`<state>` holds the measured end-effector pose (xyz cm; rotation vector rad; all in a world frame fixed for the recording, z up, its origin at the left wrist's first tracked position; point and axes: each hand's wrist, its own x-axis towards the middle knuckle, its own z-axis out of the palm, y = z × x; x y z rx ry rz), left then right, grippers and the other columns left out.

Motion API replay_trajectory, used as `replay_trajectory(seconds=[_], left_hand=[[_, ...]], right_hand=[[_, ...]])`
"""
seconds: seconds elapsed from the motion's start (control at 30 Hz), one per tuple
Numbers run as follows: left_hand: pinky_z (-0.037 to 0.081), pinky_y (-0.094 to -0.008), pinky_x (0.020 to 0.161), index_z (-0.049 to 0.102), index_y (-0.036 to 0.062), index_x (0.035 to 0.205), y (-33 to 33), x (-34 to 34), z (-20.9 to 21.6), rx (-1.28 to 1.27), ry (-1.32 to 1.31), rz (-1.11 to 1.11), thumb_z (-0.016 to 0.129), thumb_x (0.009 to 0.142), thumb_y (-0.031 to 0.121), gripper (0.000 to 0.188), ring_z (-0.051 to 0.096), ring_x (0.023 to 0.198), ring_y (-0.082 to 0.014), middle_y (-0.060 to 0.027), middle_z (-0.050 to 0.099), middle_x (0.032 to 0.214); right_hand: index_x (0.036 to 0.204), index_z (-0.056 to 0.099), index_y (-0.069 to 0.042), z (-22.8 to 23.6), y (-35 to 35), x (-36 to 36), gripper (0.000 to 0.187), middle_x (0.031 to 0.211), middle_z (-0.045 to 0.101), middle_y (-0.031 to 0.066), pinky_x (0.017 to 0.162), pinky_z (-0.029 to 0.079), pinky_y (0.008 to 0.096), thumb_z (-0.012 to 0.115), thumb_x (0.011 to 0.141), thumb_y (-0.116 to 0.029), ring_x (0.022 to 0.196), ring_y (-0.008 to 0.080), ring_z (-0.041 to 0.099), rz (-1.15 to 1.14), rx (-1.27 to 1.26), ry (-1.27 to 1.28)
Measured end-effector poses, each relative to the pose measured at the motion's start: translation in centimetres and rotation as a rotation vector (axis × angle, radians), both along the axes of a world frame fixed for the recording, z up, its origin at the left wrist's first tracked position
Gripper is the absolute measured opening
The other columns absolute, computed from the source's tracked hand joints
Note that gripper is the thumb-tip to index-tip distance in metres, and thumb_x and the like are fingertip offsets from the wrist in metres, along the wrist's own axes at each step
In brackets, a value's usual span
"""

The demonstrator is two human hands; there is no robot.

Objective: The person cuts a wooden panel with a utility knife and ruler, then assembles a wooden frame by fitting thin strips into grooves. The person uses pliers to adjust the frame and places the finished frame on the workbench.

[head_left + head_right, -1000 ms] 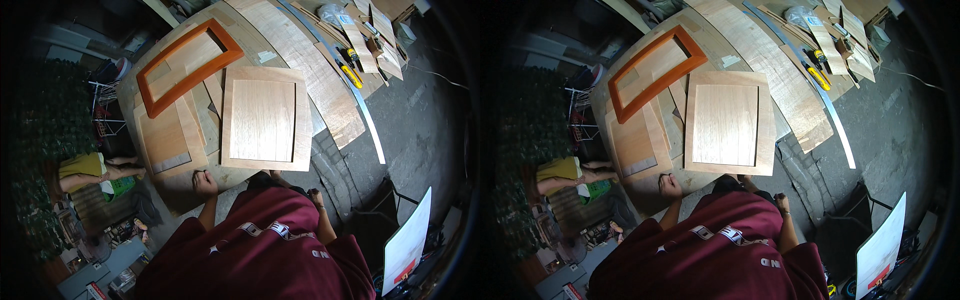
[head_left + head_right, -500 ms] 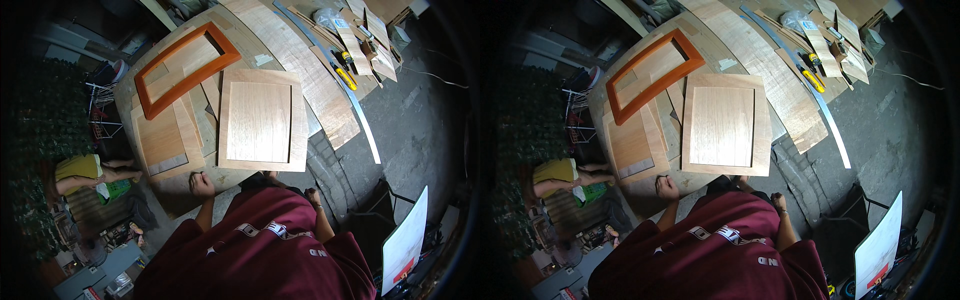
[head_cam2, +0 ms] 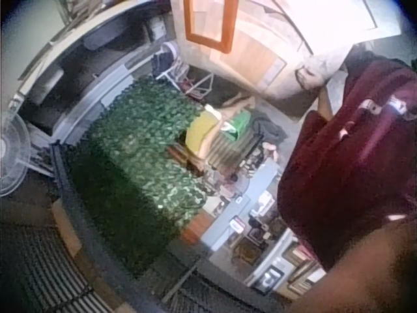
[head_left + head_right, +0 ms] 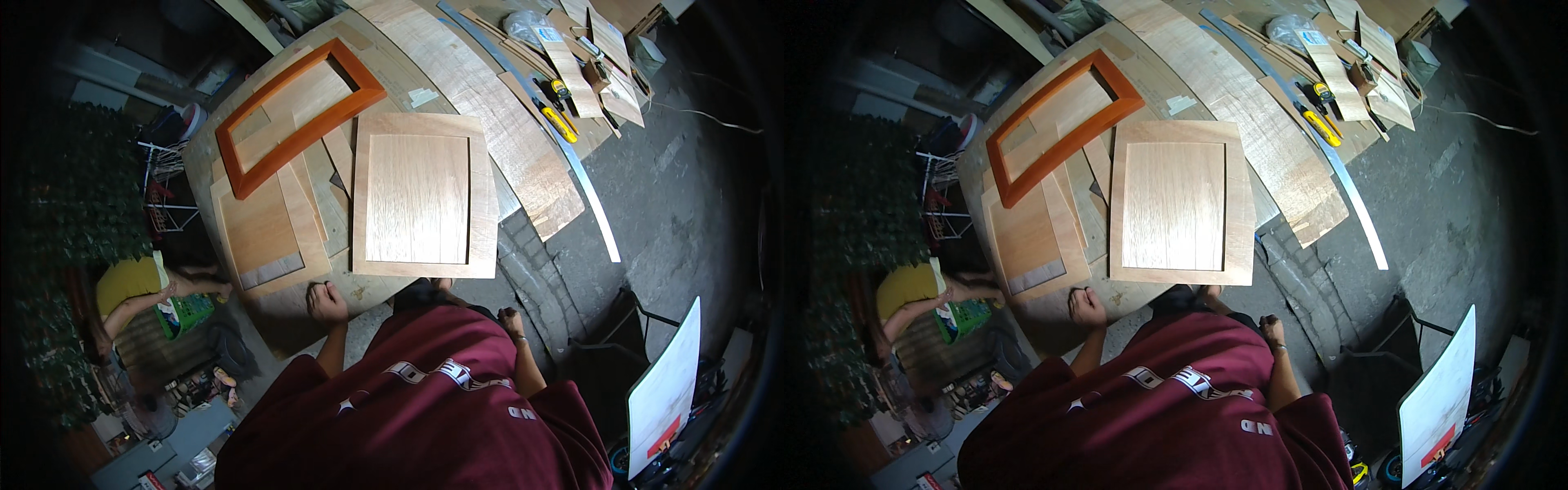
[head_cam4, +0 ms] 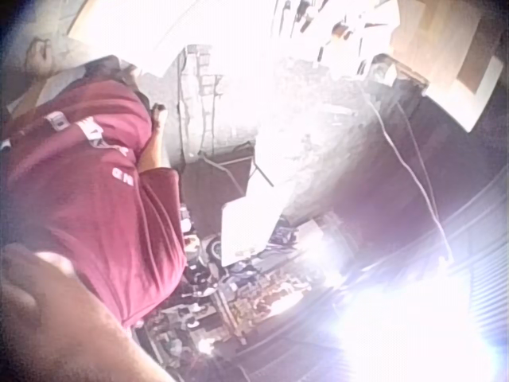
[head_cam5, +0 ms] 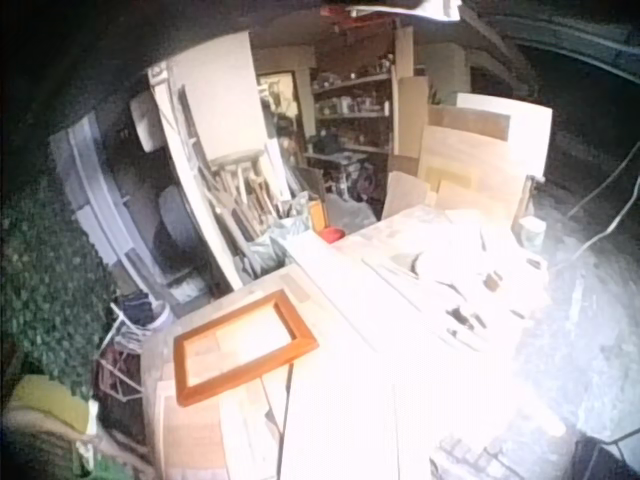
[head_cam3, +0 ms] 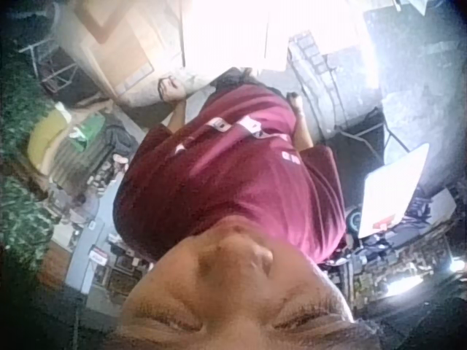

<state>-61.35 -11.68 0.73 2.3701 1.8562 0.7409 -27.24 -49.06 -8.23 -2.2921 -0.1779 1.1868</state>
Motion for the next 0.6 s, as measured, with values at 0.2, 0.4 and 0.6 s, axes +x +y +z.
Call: replay_trajectory(seconds=[0.2, 0.4, 0.6], left_hand=[[0.044, -0.0533, 0.074, 0.051, 0.0033, 0.08, 0.0, 0.3, 0.0, 0.001, -0.027, -0.014, 0.058, 0.096, 0.023, 0.027, 0.057, 0.082, -0.0437, -0.0196, 0.056, 0.083], [0.044, -0.053, 0.074, 0.052, 0.0027, 0.08, 0.0, 0.5, 0.5, -0.016, -0.015, -0.006, 0.059, 0.096, 0.023, 0.027, 0.056, 0.083, -0.0437, -0.0197, 0.056, 0.083], [0.044, -0.0535, 0.074, 0.052, 0.0027, 0.08, 0.0, -0.3, -0.2, -0.054, -0.001, 0.02, 0.058, 0.096, 0.024, 0.027, 0.056, 0.083, -0.0441, -0.0201, 0.056, 0.083]], right_hand=[[0.101, 0.072, 0.006, -2.5, -1.7, 0.5, 0.038, 0.097, 0.075, 0.0231, 0.081, 0.056, 0.042, 0.063, 0.092, -0.03, 0.089, 0.0336, 0.074, 0.005, -0.034, 0.03], [0.103, 0.073, 0.004, -1.8, -1.2, 0.1, 0.038, 0.096, 0.076, 0.0218, 0.083, 0.056, 0.0408, 0.062, 0.093, -0.031, 0.091, 0.0325, 0.074, -0.058, -0.052, 0.042], [0.103, 0.071, 0.007, -2.9, -2.2, -0.1, 0.036, 0.097, 0.075, 0.0223, 0.081, 0.056, 0.0396, 0.061, 0.095, -0.027, 0.089, 0.0322, 0.074, 0.002, -0.003, 0.043]])
